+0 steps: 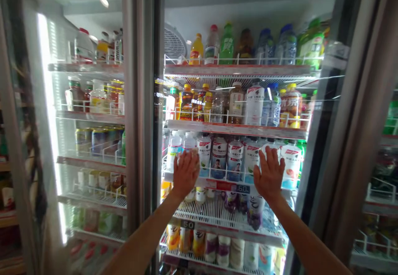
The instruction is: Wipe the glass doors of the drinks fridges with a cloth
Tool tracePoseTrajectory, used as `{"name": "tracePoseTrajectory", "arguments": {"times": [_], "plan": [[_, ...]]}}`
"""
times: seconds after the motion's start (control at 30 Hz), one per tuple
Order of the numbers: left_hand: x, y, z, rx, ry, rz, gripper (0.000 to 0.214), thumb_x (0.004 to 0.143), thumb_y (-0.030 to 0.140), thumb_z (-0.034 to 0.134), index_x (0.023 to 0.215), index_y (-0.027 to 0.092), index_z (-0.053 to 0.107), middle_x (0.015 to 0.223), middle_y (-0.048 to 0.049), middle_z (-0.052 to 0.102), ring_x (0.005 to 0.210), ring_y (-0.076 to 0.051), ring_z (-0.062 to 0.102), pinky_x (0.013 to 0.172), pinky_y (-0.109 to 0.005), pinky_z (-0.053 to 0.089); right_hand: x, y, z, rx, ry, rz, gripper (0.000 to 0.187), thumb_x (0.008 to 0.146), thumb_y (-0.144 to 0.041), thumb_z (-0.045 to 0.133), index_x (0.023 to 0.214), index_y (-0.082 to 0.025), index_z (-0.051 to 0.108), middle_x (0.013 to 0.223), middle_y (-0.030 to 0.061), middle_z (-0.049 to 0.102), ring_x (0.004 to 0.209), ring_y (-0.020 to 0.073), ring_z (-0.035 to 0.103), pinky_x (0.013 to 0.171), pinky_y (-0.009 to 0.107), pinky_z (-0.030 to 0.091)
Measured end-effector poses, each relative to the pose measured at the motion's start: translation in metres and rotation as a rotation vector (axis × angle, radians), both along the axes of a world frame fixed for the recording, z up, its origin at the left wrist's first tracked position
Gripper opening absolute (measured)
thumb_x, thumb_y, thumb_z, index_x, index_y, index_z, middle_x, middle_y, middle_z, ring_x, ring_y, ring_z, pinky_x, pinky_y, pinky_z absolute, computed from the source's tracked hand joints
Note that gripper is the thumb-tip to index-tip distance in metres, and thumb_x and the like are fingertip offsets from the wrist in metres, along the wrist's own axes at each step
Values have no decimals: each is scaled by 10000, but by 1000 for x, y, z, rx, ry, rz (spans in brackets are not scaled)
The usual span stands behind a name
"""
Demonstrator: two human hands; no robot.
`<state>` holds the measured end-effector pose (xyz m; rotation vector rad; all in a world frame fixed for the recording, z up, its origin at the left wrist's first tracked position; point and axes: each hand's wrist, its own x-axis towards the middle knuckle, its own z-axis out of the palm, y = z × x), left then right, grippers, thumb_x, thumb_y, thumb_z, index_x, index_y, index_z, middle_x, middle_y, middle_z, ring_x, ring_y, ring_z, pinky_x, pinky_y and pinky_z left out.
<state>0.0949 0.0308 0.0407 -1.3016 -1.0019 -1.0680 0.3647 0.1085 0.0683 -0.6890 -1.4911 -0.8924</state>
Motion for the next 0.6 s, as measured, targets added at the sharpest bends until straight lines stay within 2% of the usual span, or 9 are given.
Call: {"name": "tracePoseTrajectory", "arguments": {"times": [0.1, 0.17, 0.23, 0.33, 0.4, 0.43, 0.5, 0.6], "plan": [[-11, -1, 14, 45, -138, 29, 561, 882, 207, 444, 1406, 125, 259, 1354, -163, 460, 1387, -216, 172, 1126, -467, 163, -4, 1, -2, 2, 38, -16, 565, 871, -252, 398, 1416, -188, 264, 1449, 123, 335, 1378, 240, 218, 1111, 492, 142], [1, -1, 10, 29, -122, 29, 535, 878, 186, 441, 1389, 118, 299, 1337, -159, 480, 1388, -219, 169, 1125, -463, 169, -6, 1, -3, 3, 45, -16, 564, 869, -253, 394, 1415, -185, 268, 1449, 125, 333, 1375, 247, 227, 1106, 500, 145], [23, 1, -6, -44, 11, 17, 479, 870, 181, 449, 1343, 143, 386, 1335, -124, 492, 1386, -219, 175, 1131, -461, 164, -7, 1, -4, -1, 47, -12, 564, 866, -251, 394, 1413, -190, 273, 1447, 125, 338, 1370, 250, 239, 1103, 500, 154], [51, 1, -40, -204, 362, -23, 382, 871, 211, 452, 1250, 225, 499, 1389, -30, 437, 1378, -191, 211, 1150, -448, 128, -5, 1, -3, -28, 52, -13, 565, 866, -261, 394, 1415, -197, 275, 1442, 125, 347, 1366, 257, 249, 1099, 501, 164], [54, 1, -55, -253, 468, -32, 349, 870, 224, 463, 1210, 266, 529, 1411, 11, 402, 1370, -173, 235, 1157, -440, 106, -4, 0, -3, -39, 49, -11, 565, 867, -269, 395, 1416, -200, 276, 1439, 125, 352, 1364, 261, 253, 1099, 504, 165], [49, 0, -56, -256, 451, -26, 352, 867, 225, 474, 1212, 273, 527, 1406, 12, 409, 1367, -172, 243, 1158, -439, 103, -3, 0, -3, -39, 47, -10, 565, 868, -269, 396, 1416, -201, 276, 1439, 124, 352, 1364, 261, 254, 1099, 505, 165], [27, -2, -47, -229, 307, -1, 401, 868, 224, 480, 1267, 263, 479, 1380, -21, 446, 1367, -180, 241, 1156, -439, 109, -1, 0, -3, -33, 42, -9, 566, 868, -266, 399, 1416, -203, 275, 1441, 122, 349, 1363, 261, 256, 1099, 506, 163], [-18, -6, -16, -86, -45, 57, 506, 891, 212, 424, 1387, 196, 322, 1402, -104, 406, 1381, -196, 178, 1149, -440, 119, -3, -1, -6, -35, 36, -4, 579, 872, -265, 398, 1427, -205, 244, 1455, 123, 322, 1365, 264, 250, 1097, 517, 151]]}}
